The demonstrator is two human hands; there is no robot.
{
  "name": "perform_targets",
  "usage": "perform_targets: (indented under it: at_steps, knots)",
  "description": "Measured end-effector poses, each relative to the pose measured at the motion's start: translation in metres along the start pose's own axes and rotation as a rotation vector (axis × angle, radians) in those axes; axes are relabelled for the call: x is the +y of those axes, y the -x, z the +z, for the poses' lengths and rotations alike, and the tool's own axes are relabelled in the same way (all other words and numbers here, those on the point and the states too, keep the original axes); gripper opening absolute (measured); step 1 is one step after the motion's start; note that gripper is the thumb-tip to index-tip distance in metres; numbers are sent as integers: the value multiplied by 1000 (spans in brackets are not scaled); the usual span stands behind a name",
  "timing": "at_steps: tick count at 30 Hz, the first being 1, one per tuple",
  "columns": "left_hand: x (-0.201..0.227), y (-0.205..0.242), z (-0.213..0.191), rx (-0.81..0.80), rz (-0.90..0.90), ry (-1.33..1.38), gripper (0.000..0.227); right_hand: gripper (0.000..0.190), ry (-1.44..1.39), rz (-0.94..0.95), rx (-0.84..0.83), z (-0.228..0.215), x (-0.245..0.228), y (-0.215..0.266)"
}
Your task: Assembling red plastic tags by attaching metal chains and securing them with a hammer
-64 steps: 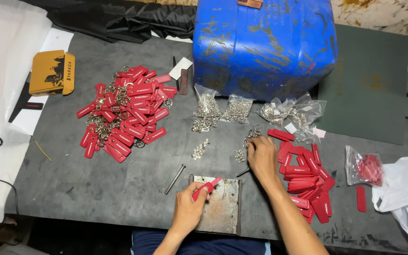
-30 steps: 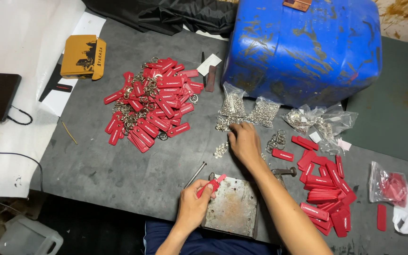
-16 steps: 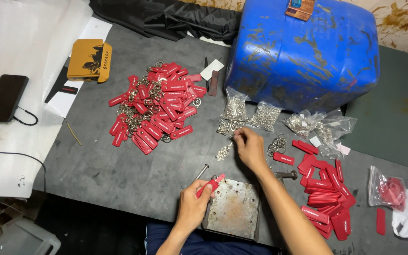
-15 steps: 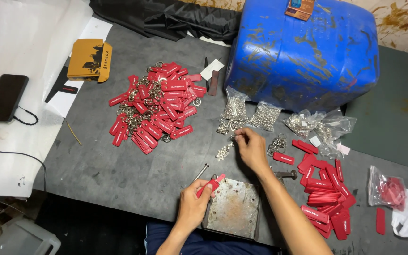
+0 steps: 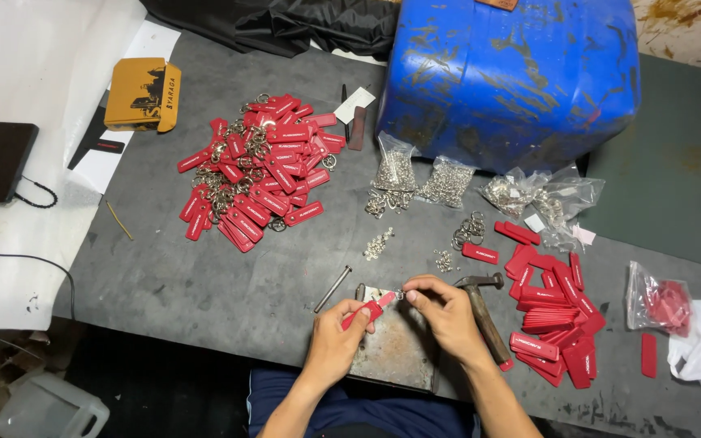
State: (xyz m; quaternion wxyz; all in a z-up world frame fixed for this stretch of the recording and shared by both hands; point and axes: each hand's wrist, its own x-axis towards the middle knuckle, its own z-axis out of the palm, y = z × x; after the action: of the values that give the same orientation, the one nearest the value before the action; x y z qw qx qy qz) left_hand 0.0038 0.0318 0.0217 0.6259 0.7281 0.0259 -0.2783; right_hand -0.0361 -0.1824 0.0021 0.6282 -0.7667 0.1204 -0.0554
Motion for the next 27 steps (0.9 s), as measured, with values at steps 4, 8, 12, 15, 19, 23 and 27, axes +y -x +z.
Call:
perform_targets:
  at_steps: [4,8,12,15,19,23,27]
  knots:
    - [-8,1,6,-29,27,-14,18,16,-168,64,38,1,16,16]
    - [1,8,9,-59,14,-13,18,14,-276,57,83,1,22,24]
    - [-8,8,13,-122,30,94,17,12,-308,83,50,3,27,29]
    - [-4,11,13,-173,-11,167,17,14,-292,97,14,3,25,31]
    - [2,15,13,-194,-14,56,18,17,-184,92,0,0,21,35]
    - [4,17,15,-196,42,-46,21,21,-108,-55,-113,-2,6,37]
    - [9,19,17,-192,31,-94,20,20,-111,-70,-67,1,10,42]
